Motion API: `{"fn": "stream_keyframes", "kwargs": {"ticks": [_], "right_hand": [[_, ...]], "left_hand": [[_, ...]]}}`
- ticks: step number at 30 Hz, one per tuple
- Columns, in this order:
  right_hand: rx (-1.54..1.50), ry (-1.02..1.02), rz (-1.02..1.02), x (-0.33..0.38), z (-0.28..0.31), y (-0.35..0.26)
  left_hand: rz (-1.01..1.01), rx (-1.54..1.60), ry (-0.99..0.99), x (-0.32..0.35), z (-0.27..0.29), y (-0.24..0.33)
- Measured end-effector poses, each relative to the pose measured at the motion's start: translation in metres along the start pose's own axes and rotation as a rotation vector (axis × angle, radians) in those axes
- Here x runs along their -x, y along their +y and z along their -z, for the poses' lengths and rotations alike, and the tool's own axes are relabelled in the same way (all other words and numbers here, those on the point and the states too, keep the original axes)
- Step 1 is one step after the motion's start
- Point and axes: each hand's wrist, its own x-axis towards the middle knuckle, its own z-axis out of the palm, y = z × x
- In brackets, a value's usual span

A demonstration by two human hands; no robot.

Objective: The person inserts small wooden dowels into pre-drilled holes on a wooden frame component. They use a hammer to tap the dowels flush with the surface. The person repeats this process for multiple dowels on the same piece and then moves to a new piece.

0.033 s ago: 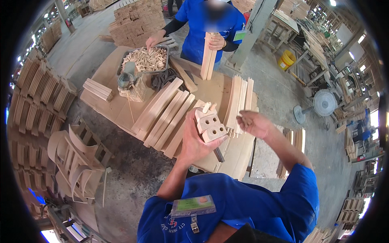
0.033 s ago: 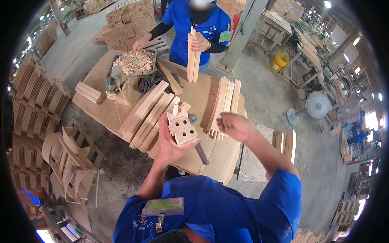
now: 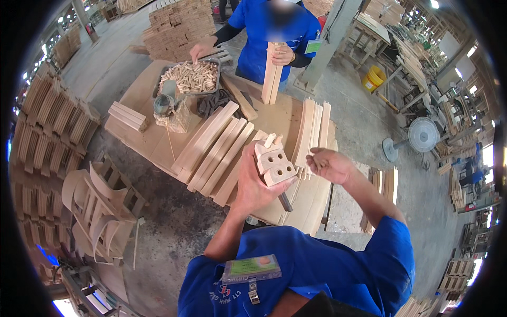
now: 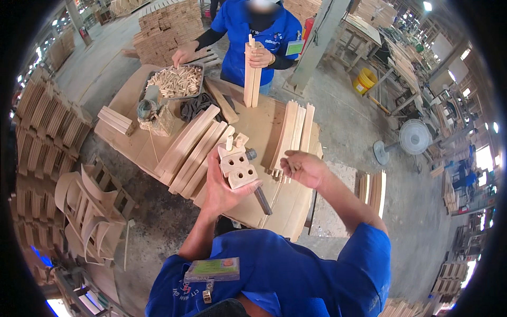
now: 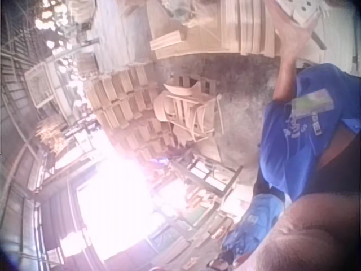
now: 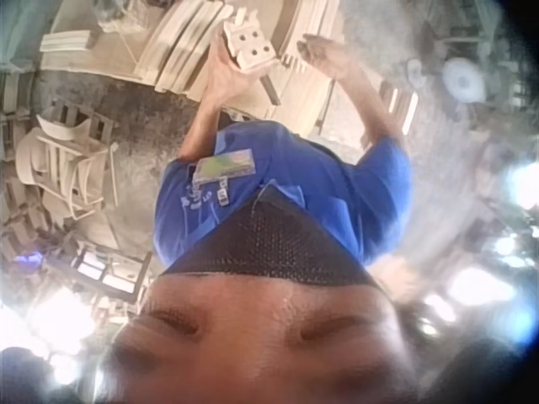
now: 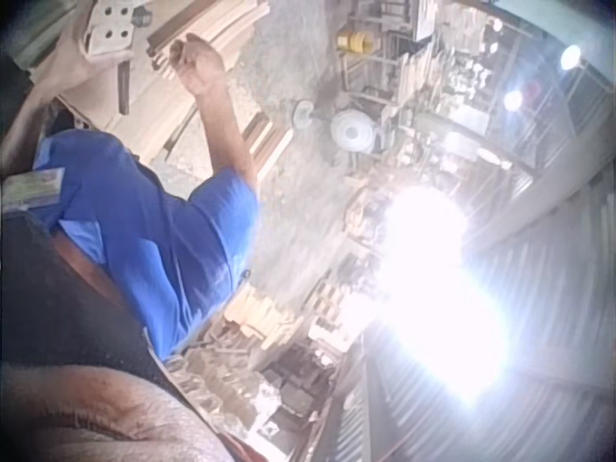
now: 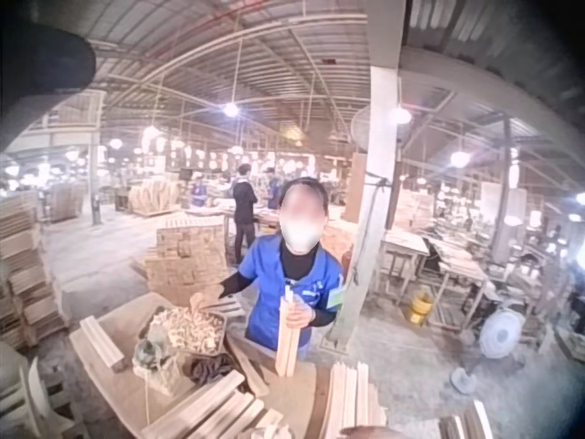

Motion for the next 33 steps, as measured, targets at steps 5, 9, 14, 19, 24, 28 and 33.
{"fn": "stream_keyframes", "kwargs": {"ticks": [5, 9, 14, 19, 24, 28, 33], "right_hand": [[0.139, -0.176, 0.261, 0.014, -0.024, 0.004], [0.146, -0.163, 0.198, 0.008, -0.004, 0.014], [-0.001, -0.077, -0.163, -0.022, 0.037, 0.058], [0.067, -0.243, 0.075, -0.014, 0.038, 0.062], [0.474, -0.238, 0.275, 0.038, -0.016, 0.004], [0.598, -0.228, 0.356, 0.057, -0.034, -0.027], [0.755, -0.250, 0.488, 0.066, -0.053, -0.052]], "left_hand": [[-0.006, -0.012, 0.059, -0.002, -0.001, -0.004], [-0.024, 0.057, 0.047, -0.005, -0.007, -0.008], [0.011, 0.036, -0.004, -0.010, -0.004, -0.004], [-0.091, -0.199, 0.064, -0.013, 0.000, 0.000], [-0.041, -0.090, 0.063, -0.011, -0.006, 0.006], [-0.016, -0.065, 0.045, -0.014, -0.008, 0.004], [0.006, 0.002, 0.075, -0.014, -0.012, -0.007]]}}
